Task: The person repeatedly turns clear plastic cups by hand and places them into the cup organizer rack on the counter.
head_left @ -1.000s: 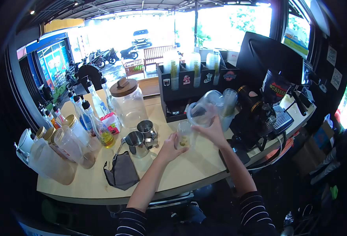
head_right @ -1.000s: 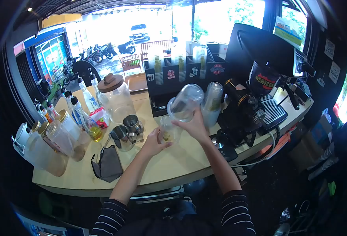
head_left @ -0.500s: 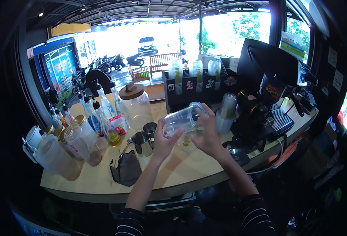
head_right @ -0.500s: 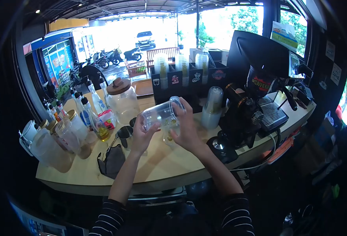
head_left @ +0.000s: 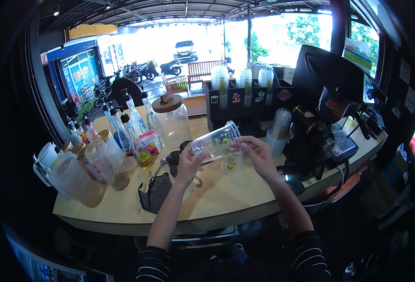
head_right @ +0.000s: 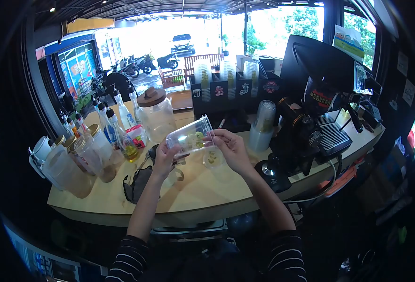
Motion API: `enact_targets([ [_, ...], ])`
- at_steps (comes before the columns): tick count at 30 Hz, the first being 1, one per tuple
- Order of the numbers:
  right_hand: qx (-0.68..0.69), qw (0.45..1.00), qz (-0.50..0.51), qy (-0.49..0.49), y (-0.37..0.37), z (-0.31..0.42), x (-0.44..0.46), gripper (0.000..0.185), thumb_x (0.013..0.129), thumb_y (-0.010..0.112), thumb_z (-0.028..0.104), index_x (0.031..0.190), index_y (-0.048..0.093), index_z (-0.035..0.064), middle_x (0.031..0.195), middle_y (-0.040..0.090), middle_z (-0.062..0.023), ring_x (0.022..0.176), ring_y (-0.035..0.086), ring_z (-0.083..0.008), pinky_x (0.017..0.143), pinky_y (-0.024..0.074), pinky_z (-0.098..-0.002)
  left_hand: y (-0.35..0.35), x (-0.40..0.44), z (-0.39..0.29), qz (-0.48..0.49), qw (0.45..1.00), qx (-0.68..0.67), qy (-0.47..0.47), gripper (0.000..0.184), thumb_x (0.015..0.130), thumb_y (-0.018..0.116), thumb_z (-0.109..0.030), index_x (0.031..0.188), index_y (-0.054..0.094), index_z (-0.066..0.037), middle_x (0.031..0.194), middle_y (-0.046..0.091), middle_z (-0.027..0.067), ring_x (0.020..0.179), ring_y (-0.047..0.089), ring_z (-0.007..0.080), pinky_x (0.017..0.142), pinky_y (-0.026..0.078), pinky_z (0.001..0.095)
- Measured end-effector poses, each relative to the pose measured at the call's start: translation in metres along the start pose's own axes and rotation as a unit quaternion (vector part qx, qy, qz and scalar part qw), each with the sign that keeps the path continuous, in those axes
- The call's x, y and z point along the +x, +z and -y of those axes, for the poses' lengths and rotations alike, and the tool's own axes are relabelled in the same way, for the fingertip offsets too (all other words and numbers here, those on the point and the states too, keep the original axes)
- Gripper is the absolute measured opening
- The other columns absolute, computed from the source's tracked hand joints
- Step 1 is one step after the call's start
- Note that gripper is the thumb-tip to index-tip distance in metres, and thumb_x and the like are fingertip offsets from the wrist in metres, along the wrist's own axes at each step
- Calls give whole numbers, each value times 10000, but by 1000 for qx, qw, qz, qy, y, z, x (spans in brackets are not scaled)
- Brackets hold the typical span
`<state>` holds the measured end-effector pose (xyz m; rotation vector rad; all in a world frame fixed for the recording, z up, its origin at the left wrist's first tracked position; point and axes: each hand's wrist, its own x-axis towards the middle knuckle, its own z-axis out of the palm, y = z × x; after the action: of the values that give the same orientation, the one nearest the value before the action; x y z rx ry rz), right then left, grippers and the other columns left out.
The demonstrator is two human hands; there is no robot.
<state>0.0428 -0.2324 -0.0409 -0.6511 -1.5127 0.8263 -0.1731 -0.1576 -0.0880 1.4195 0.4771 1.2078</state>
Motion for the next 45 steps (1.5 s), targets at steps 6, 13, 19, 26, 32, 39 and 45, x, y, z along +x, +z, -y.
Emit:
enact_targets([
  [6,-6,1000,1,14,4,-2,-3,241,935,473,88,1123,528,-54,1012,637,-146,923,622,-179,826,489,-284,19,-1,-6,-22,998,-60,-13,579,898,470,-461,1239,391,1,1126,533,140,1004,595,235,789,555,343],
  [13,-11,1000,-3,12,3,-2,-6,248,932,482,85,1125,528,-63,1012,637,-148,923,619,-178,825,491,-280,29,-1,-9,-61,989,-129,-31,468,918,481,-372,1211,411,-14,1121,541,115,975,611,213,765,568,326],
  [19,-19,1000,-10,5,-1,-5,-9,254,932,482,81,1132,531,-68,1016,636,-148,923,621,-184,827,493,-288,30,2,-8,-50,983,-160,-80,471,913,500,-367,1204,412,-7,1092,560,157,919,638,224,734,581,296],
  [26,-19,1000,-15,9,-2,-9,-12,263,931,481,76,1142,526,-75,1017,635,-153,935,620,-191,838,491,-296,34,2,-9,-68,983,-150,-80,474,899,527,-362,1181,441,9,1055,585,159,860,658,232,699,586,281],
  [32,-16,1000,-10,15,-1,-7,-15,259,926,483,61,1139,527,-79,1014,634,-159,942,618,-189,858,484,-296,37,1,-14,-68,982,-156,-88,453,891,542,-361,1135,496,18,1039,605,169,827,669,239,677,586,270],
  [39,10,1000,-15,5,-1,-19,-13,233,919,480,33,1125,539,-57,1045,623,-133,1000,588,-166,897,451,-278,46,4,-1,-85,976,-198,-28,503,898,531,-378,1196,436,15,1082,577,164,938,629,218,775,566,309],
  [45,66,998,1,6,10,-35,-16,198,909,512,46,1087,550,-33,1048,614,-90,1000,574,-152,900,437,-269,76,11,6,-126,983,-126,45,473,877,606,-249,1235,413,-8,1187,531,144,1062,558,193,878,477,317],
])
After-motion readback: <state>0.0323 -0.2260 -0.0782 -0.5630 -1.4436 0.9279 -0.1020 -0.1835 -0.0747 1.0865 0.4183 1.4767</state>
